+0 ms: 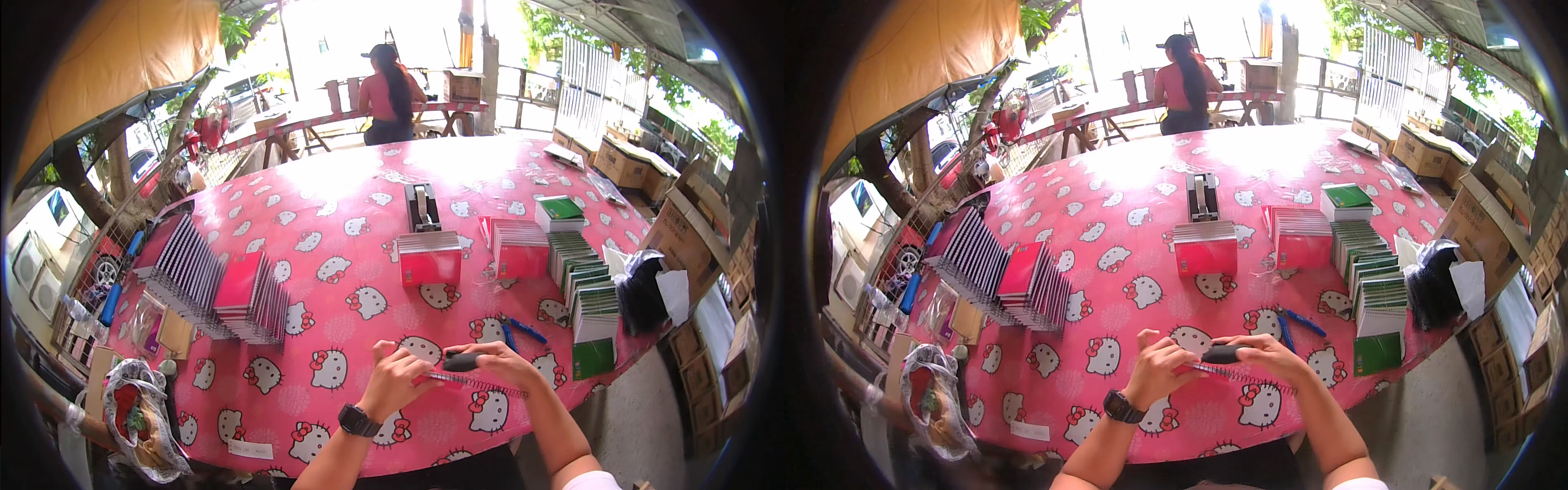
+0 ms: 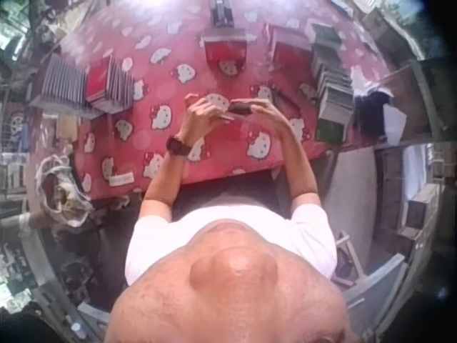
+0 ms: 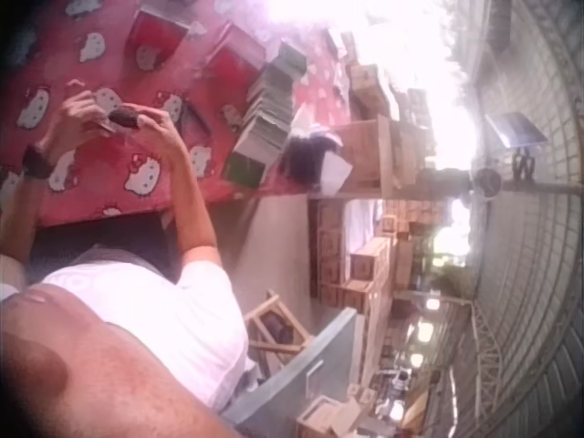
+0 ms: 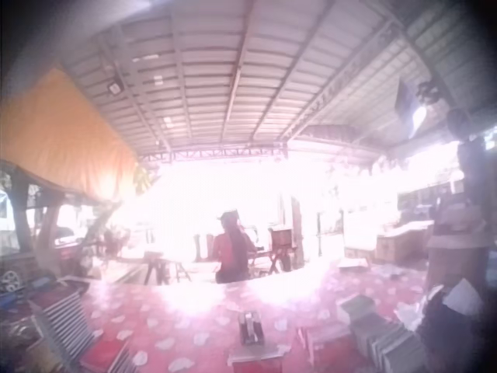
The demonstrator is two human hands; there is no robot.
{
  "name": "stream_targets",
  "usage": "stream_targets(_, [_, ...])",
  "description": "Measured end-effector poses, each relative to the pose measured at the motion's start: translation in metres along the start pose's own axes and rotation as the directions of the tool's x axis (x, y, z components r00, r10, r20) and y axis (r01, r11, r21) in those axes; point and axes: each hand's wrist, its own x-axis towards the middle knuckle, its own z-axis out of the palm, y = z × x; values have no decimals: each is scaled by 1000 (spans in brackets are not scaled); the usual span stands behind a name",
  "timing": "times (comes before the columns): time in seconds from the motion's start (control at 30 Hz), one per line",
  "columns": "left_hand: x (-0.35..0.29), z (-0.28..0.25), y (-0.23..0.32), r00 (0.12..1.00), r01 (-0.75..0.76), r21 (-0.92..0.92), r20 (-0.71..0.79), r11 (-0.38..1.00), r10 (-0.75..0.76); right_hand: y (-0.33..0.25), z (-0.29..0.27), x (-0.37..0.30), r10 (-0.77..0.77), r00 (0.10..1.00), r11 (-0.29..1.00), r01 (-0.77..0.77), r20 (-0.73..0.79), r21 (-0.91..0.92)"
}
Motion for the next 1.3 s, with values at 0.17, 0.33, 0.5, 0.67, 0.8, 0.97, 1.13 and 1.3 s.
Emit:
stream_targets(0.17, [-4, 0, 2, 994, 108, -29, -9, 994, -108, 0, 4, 7, 43, 997, 991, -35, 60, -133])
stream_targets(0.33, [-4, 0, -1, 989, 144, -63, 42, 987, -142, -9, 9, 15, 21, 996, 996, -14, 88, -83])
stream_targets(0.5, [3, -3, -15, 918, 281, -482, -116, 830, -378, 5, -1, 21, -84, 995, 994, 80, 47, 76])
stream_targets(0.67, [-26, 27, -63, 851, 478, -848, 383, 229, -360, 9, 9, 20, 148, 980, 953, -176, -130, -247])
stream_targets(0.8, [-28, 31, -61, 847, 460, -878, 388, 134, -363, -3, 9, 19, -182, 980, 868, 123, 78, 481])
stream_targets(0.97, [-26, 31, -55, 859, 432, -893, 365, 125, -360, 5, 2, 26, 83, 992, 996, -87, -99, -36])
stream_targets(1.13, [-22, 27, -54, 888, 364, -920, 297, 142, -350, -2, 3, 35, 81, 991, 959, -107, -107, -263])
stream_targets(1.3, [-25, 13, -68, 834, 395, -913, 311, 100, -456, 3, 9, 33, -99, 994, 941, 82, 35, 329])
